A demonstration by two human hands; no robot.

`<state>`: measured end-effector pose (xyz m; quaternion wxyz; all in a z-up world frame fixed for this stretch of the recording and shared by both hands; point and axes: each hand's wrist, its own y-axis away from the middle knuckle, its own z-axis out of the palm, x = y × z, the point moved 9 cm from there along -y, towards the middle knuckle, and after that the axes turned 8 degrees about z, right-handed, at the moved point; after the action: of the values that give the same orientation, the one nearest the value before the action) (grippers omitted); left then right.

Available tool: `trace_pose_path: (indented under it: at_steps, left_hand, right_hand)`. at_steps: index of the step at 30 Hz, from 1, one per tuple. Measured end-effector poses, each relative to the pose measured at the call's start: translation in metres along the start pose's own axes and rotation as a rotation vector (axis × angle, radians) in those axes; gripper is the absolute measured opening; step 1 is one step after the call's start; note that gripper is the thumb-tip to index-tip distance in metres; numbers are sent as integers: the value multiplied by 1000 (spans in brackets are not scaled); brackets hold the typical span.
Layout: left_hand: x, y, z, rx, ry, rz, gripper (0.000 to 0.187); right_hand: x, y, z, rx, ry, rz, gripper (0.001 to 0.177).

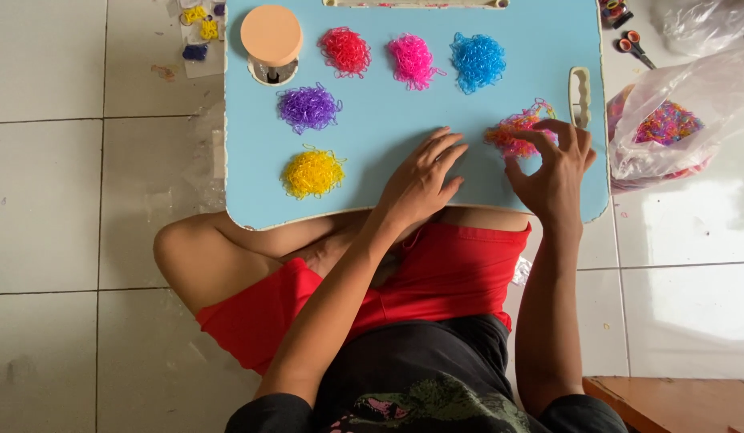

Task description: The person sorts small colorful rubber bands into piles by color on a small blue table, relocating them by hand.

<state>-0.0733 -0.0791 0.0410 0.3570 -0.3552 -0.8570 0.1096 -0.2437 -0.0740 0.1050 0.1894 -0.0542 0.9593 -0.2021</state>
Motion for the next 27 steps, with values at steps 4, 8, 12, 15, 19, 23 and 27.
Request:
trace_pose_path:
  at_steps: [4, 8, 12, 15, 19, 23, 27]
  left_hand:
    - [0, 2, 2, 6, 9, 16, 45]
    - [0, 1, 2, -1, 12, 6, 45]
    - [-4, 2, 8, -9, -14, -8, 45]
    - [-3, 0, 4, 0, 6, -21, 42]
    - [-1, 1, 2, -7, 14, -20, 44]
    - [-9, 5, -4, 84, -19, -70, 48]
    - [-7, 5, -11, 138, -95, -78, 46]
  right_hand:
    - [6, 4, 13, 0, -35, 16, 23]
    - [13, -5, 21, 110, 42, -9, 15]
    - [2, -4, 14, 210, 59, -17, 20]
    - [-26, -2, 9, 171, 53, -44, 10]
    - [-24, 5, 28, 207, 72, -47, 8]
    - [-46, 10, 39, 163, -38, -176, 5]
    - [-47, 9, 27, 182, -157, -146, 10]
